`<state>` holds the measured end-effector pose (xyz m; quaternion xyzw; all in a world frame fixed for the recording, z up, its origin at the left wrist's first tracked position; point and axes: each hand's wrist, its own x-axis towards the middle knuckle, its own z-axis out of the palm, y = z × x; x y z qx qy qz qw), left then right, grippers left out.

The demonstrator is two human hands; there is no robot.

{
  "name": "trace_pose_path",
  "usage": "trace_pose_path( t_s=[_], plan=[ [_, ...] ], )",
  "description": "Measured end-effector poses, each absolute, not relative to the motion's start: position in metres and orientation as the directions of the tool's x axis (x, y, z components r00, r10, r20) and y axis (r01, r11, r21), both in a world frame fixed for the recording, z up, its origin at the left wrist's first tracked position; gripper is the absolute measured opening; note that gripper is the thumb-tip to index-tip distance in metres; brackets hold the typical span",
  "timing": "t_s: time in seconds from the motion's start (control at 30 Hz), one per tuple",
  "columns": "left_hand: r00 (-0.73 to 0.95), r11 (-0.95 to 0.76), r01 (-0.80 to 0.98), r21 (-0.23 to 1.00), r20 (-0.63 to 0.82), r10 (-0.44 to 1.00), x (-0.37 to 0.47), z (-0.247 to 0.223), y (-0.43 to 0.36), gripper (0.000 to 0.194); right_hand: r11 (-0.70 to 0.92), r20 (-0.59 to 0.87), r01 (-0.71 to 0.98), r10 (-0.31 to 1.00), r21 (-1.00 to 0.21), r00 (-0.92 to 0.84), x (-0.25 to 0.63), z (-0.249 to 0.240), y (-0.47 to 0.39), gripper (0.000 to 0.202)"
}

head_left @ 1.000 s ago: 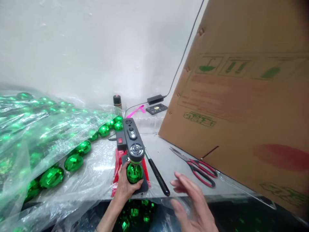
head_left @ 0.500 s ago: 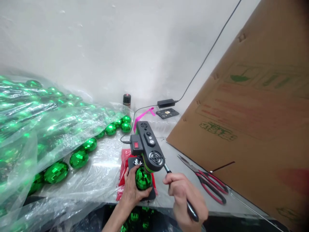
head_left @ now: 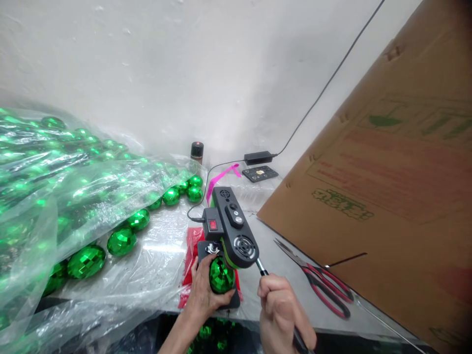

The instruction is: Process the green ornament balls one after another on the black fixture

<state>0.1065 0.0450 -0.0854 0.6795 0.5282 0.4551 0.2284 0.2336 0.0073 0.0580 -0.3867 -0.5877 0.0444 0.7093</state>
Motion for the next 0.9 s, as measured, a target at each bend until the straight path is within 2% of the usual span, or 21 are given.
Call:
trace_pose_path(
  t_s=[0.13,0.63,0.9],
  plan=[
    [0.028,-0.355,0.516,0.779,0.399,0.916,0.1076,-0.0875,0.0452,0.086,0.699,0.805,0.401,0.489,-0.593,0.337,0.2303,0.0623,0.0080,0.041],
    [0.026,-0.303,0.518,0.800,0.339,0.940,0.1054,-0.0820,0.0453,0.086,0.695,0.810,0.418,0.471,-0.585,0.350,0.2253,0.0656,0.0087,0.043],
    [0.020,-0.303,0.530,0.792,0.346,0.938,0.1047,-0.0865,0.0455,0.086,0.670,0.780,0.400,0.513,-0.625,0.359,0.2263,0.0632,0.0043,0.041]
  ],
)
